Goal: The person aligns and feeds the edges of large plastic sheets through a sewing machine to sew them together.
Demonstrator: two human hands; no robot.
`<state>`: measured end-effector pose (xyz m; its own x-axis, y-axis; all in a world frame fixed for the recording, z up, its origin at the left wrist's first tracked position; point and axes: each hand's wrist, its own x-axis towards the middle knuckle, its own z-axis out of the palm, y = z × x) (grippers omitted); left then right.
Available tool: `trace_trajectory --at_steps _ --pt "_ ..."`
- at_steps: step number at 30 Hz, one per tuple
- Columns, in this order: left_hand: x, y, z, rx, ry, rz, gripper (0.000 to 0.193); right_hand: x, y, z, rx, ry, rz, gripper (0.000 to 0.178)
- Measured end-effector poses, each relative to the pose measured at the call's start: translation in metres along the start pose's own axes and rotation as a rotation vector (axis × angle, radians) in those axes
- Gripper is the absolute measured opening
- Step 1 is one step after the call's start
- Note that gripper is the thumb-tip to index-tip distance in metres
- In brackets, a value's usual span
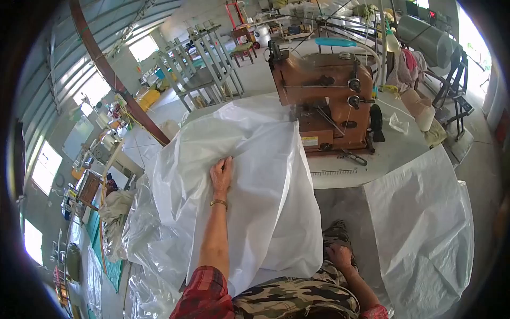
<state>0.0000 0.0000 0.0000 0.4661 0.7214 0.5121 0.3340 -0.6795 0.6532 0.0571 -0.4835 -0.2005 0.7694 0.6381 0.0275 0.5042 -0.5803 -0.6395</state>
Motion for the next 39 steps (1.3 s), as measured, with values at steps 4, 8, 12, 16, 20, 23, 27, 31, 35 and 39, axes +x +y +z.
trace_trajectory --at_steps 4,8,12,16,20,23,27,31,35,39 --pt "0.006 -0.006 -0.008 0.111 0.06 0.206 0.03 0.003 -0.008 0.011 -0.006 0.047 -0.027 0.028" --pt "-0.001 -0.004 -0.002 0.011 0.061 0.189 0.03 -0.002 -0.005 0.002 -0.013 0.051 -0.027 0.027" --pt "-0.001 -0.005 -0.002 0.078 0.067 0.203 0.032 -0.003 -0.007 0.001 -0.03 0.038 0.002 0.027" --pt "-0.002 -0.004 -0.002 0.078 0.106 0.218 0.031 -0.002 -0.008 0.001 -0.04 0.045 0.018 0.028" --pt "0.0 -0.001 -0.005 0.048 0.062 0.207 0.031 0.0 -0.009 0.0 -0.087 0.01 0.05 0.03" --pt "0.0 0.0 -0.006 0.015 0.057 0.177 0.03 -0.002 -0.008 0.002 -0.079 0.059 0.009 0.027" --pt "0.001 -0.002 -0.005 0.015 0.042 0.147 0.029 -0.001 -0.004 0.005 -0.051 0.058 0.003 0.025" --pt "0.001 -0.004 -0.003 -0.012 0.099 0.222 0.03 0.001 -0.004 0.003 -0.009 0.039 0.015 0.026" --pt "0.001 -0.006 -0.002 0.005 0.098 0.214 0.033 0.006 -0.027 -0.019 0.115 -0.012 0.154 0.028" --pt "0.003 -0.011 -0.002 0.063 0.057 0.184 0.032 0.016 -0.077 -0.077 0.147 0.081 0.074 0.031"
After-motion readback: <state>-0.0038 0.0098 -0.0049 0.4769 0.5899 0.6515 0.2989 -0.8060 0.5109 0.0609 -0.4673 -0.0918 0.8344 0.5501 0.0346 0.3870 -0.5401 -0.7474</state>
